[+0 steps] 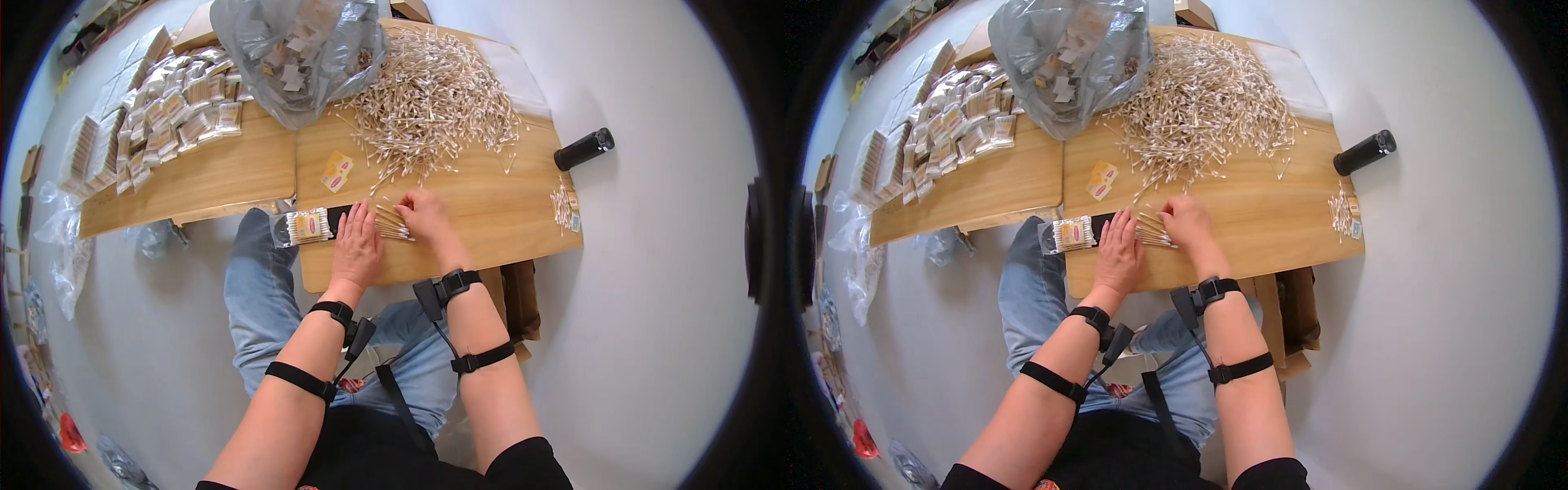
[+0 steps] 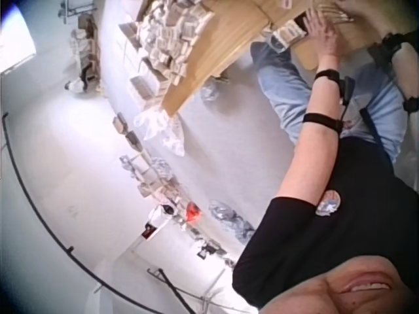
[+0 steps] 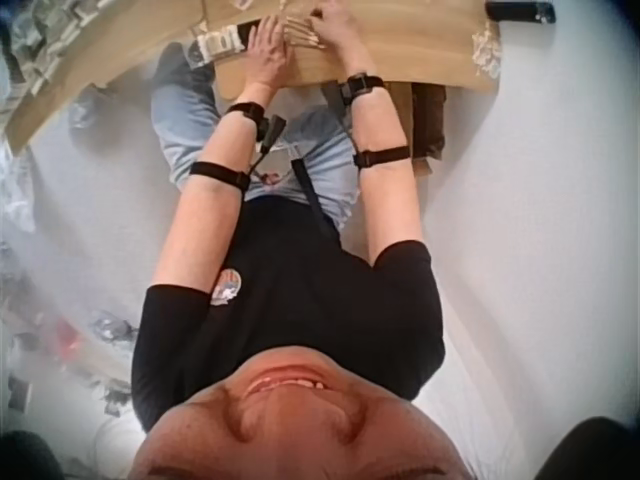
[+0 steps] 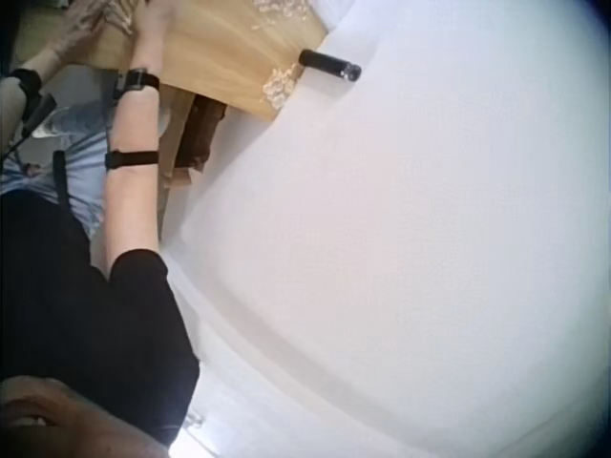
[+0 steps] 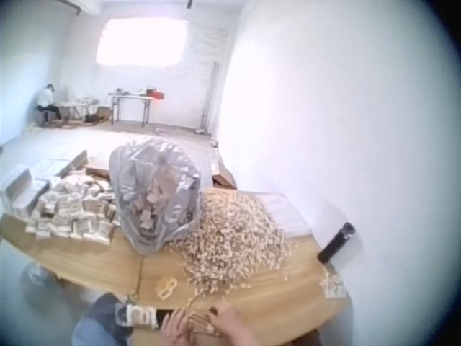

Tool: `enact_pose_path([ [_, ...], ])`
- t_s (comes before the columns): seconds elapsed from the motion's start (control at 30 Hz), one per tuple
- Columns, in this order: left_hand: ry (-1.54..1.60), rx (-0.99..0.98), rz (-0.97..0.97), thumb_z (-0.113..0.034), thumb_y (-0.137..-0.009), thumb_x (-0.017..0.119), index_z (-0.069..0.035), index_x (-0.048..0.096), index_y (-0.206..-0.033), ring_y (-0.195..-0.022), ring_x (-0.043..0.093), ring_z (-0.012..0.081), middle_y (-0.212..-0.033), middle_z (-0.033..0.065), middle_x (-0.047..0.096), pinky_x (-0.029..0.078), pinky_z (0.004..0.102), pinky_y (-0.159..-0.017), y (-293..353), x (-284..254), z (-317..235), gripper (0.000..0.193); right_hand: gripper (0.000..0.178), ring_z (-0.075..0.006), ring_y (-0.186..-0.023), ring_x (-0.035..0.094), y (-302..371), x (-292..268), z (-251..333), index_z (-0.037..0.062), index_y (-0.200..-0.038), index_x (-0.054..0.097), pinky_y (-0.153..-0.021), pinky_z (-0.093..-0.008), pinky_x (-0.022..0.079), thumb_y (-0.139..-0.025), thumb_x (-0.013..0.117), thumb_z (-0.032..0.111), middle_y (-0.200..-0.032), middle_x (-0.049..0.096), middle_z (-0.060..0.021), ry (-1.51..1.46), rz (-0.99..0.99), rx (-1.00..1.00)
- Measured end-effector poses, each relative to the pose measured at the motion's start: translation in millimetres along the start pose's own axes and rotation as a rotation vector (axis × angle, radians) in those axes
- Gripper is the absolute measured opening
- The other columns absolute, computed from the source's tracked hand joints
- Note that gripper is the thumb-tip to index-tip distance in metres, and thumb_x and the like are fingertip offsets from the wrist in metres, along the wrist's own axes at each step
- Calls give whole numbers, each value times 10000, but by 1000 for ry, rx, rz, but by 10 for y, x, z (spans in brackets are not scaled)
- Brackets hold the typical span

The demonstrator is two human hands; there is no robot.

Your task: Manually counting and packaging cotton swabs into small plastic bags.

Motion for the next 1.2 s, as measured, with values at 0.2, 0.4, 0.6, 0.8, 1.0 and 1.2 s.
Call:
enact_pose_path([
  [0.2,-20,20,-2,-130,-883,561,-29,445,-1307,-1346,396,309,-1404,164,450,294,475,-1128,-3,7,-50,451,105,-294,-825,639,27,-78,-126,87,-857,669,-719,-408,505,-819,666,184,-888,640,-103,-234,-136,56],
  [0.4,-23,6,20,-123,-880,564,-37,444,-1312,-1348,388,319,-1411,160,443,277,474,-1133,2,6,-25,456,62,-299,-817,616,276,-185,-91,89,-789,646,-711,-410,495,-784,665,148,-842,622,-97,-88,-191,-53],
  [0.6,-23,19,20,-133,-885,558,-46,443,-1327,-1350,386,319,-1411,162,444,273,478,-1134,-8,26,-25,465,62,-304,-824,609,291,-178,-81,97,-787,653,-721,-417,493,-772,682,149,-833,620,-95,-39,-225,-93],
  [0.8,-30,16,44,-150,-895,544,-48,434,-1349,-1366,375,305,-1435,152,432,274,481,-1133,-14,36,-46,478,85,-305,-852,618,204,-28,126,87,-803,660,-741,-416,502,-792,677,170,-860,629,-97,-61,-155,-174],
  [1.0,-112,34,75,-202,-912,536,-61,451,-1369,-1374,367,294,-1440,142,436,253,480,-1140,-28,26,-96,486,131,-307,-876,622,192,-105,-13,89,-862,649,-749,-415,508,-808,685,202,-913,628,-100,-194,-177,9],
  [1.2,-99,27,98,-212,-915,542,-50,504,-1311,-1369,370,300,-1420,148,454,248,477,-1142,-20,59,-95,430,132,-307,-883,611,126,-146,4,100,-867,632,-741,-425,503,-791,700,184,-929,617,-103,13,-256,-66],
])
Point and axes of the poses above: each hand's wrist, its own y-axis away from the middle knuckle, its own x-axis out of the palm, z = x × y, the point moved 9 cm from there along -y, towards the middle knuckle
